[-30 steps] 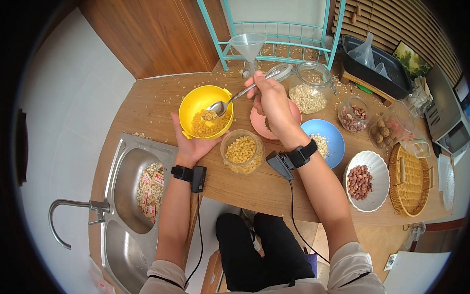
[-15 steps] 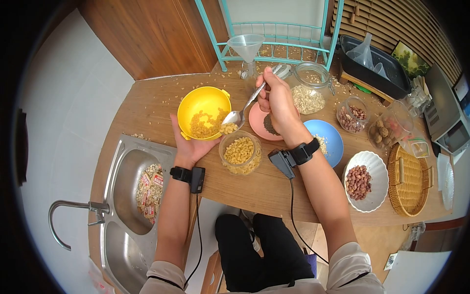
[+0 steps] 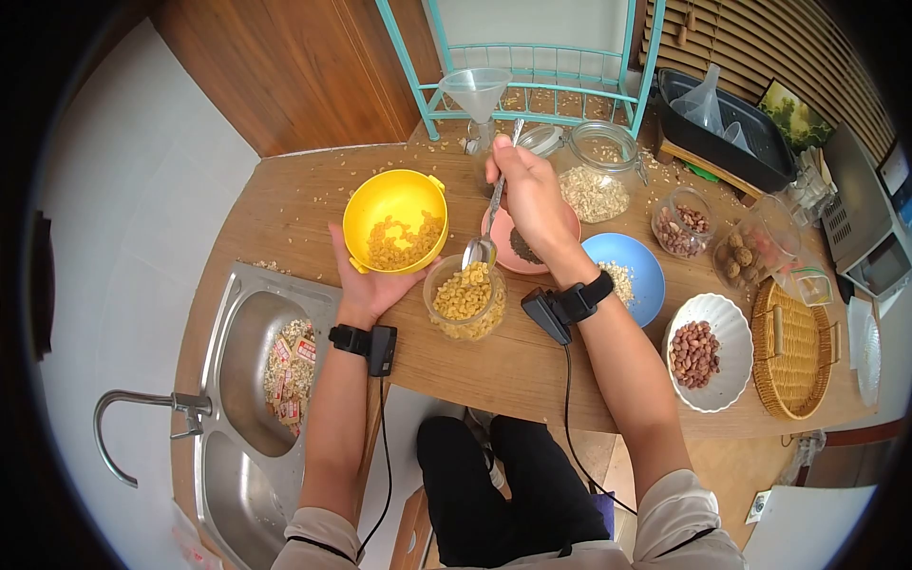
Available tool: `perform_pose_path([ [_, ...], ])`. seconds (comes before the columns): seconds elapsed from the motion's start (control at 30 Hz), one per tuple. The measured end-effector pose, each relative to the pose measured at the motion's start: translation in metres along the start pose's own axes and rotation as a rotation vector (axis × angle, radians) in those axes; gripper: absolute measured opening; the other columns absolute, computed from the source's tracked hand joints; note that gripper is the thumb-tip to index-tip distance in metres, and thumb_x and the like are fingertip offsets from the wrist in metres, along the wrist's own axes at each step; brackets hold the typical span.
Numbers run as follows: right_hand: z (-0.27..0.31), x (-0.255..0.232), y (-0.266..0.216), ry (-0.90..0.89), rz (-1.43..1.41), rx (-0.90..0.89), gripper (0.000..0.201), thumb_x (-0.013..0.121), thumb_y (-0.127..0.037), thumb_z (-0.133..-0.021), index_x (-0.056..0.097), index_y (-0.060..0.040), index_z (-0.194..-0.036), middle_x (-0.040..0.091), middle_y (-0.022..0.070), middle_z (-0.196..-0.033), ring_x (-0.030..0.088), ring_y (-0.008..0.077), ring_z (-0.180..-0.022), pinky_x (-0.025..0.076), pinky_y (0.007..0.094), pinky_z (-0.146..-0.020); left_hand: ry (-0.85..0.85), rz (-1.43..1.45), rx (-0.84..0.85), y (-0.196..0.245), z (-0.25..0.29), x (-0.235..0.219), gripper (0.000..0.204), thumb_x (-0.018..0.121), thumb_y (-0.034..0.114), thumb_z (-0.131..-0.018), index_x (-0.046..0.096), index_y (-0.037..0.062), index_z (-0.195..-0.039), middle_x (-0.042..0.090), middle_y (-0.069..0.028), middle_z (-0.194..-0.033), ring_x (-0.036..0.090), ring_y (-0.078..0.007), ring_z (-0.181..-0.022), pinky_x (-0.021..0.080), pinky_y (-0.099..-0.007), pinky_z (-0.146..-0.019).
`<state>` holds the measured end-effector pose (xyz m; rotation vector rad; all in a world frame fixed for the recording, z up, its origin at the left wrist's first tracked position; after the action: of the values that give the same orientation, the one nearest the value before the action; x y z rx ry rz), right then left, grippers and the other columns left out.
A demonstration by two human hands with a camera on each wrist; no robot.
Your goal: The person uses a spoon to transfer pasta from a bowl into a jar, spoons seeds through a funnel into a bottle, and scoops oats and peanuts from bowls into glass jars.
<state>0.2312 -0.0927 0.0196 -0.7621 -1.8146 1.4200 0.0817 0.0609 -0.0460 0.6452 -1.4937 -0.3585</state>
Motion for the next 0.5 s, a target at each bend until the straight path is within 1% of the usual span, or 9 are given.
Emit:
perform_pose_path([
  [0.07, 0.002, 0.002, -0.008, -0.003, 0.084, -0.132, 0.046, 0.043, -0.042, -0.104, 0.053, -0.0104, -0.074, 0.036, -0.0079, -0.059, 0.030, 0.0030, -0.050, 0.023, 0.0209, -0.047, -0.007, -0.013, 0.004, 0.000, 0.000, 0.000, 0.102, 0.031, 0.089, -0.080, 0.030, 0.0148, -0.151, 0.034, -0.0155, -0.153, 0.036, -0.0360, -0.138, 0.032, -0.0614, -0.108],
  [0.1, 0.004, 0.003, -0.009, -0.004, 0.084, -0.132, 0.046, 0.043, -0.042, -0.104, 0.053, -0.0104, -0.074, 0.036, -0.0079, -0.059, 0.030, 0.0030, -0.050, 0.023, 0.0209, -0.047, -0.016, -0.011, 0.002, 0.000, 0.000, 0.001, 0.102, 0.031, 0.089, -0.080, 0.030, 0.0150, -0.151, 0.034, -0.0154, -0.153, 0.036, -0.0358, -0.138, 0.032, -0.0612, -0.108],
  [0.17, 0.011, 0.006, -0.019, -0.013, 0.149, -0.218, 0.048, 0.045, -0.042, -0.104, 0.056, -0.0055, -0.074, 0.045, -0.0045, -0.065, 0.041, 0.0054, -0.061, 0.034, 0.0233, -0.057, -0.025, -0.008, 0.000, 0.000, 0.000, 0.001, 0.102, 0.031, 0.089, -0.080, 0.030, 0.0152, -0.151, 0.034, -0.0153, -0.153, 0.036, -0.0357, -0.138, 0.032, -0.0609, -0.108],
  [0.2, 0.013, 0.008, -0.021, -0.013, 0.150, -0.218, 0.048, 0.045, -0.042, -0.104, 0.056, -0.0055, -0.074, 0.045, -0.0045, -0.065, 0.041, 0.0054, -0.061, 0.034, 0.0233, -0.057, -0.025, -0.010, -0.001, 0.000, 0.000, 0.001, 0.102, 0.031, 0.088, -0.080, 0.030, 0.0154, -0.151, 0.034, -0.0152, -0.153, 0.036, -0.0354, -0.138, 0.032, -0.0607, -0.108],
  [0.27, 0.020, 0.013, -0.033, -0.029, 0.192, -0.343, 0.050, 0.045, -0.043, -0.104, 0.056, -0.0044, -0.074, 0.047, -0.0041, -0.066, 0.042, 0.0057, -0.062, 0.034, 0.0238, -0.057, -0.025, -0.012, -0.002, 0.000, 0.000, 0.001, 0.101, 0.031, 0.088, -0.080, 0.030, 0.0156, -0.151, 0.034, -0.0152, -0.153, 0.036, -0.0352, -0.139, 0.032, -0.0606, -0.108],
  [0.4, 0.023, 0.009, -0.040, -0.018, 0.130, -0.367, 0.048, 0.044, -0.042, -0.104, 0.057, -0.0054, -0.077, 0.045, -0.0042, -0.065, 0.040, 0.0050, -0.060, 0.033, 0.0230, -0.054, -0.020, -0.002, -0.001, 0.000, 0.000, 0.000, 0.102, 0.032, 0.088, -0.080, 0.028, 0.0157, -0.152, 0.032, -0.0154, -0.155, 0.033, -0.0354, -0.141, 0.030, -0.0610, -0.110],
  [0.47, 0.023, 0.003, -0.043, -0.009, -0.062, -0.319, 0.044, 0.044, -0.041, -0.105, 0.059, -0.0063, -0.081, 0.044, -0.0049, -0.065, 0.038, 0.0037, -0.058, 0.031, 0.0216, -0.052, -0.019, 0.002, 0.000, 0.000, 0.000, 0.000, 0.102, 0.032, 0.088, -0.080, 0.028, 0.0157, -0.152, 0.031, -0.0155, -0.155, 0.032, -0.0357, -0.142, 0.029, -0.0614, -0.111],
  [0.5, 0.024, 0.002, -0.048, 0.008, -0.085, -0.344, 0.041, 0.044, -0.040, -0.105, 0.059, -0.0072, -0.085, 0.042, -0.0056, -0.065, 0.036, 0.0026, -0.057, 0.029, 0.0207, -0.050, -0.015, -0.011, 0.002, 0.000, 0.001, 0.001, 0.102, 0.032, 0.088, -0.080, 0.027, 0.0156, -0.152, 0.030, -0.0156, -0.156, 0.031, -0.0360, -0.142, 0.028, -0.0620, -0.112],
])
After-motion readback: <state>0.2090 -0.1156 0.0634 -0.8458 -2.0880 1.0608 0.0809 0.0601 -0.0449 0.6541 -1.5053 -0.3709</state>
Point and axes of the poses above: each hand's wrist, its own z-axis away from the middle knuckle, its own x-axis out of the palm, y = z × x, the point moved 7 cm from there along -z, towards the middle knuckle
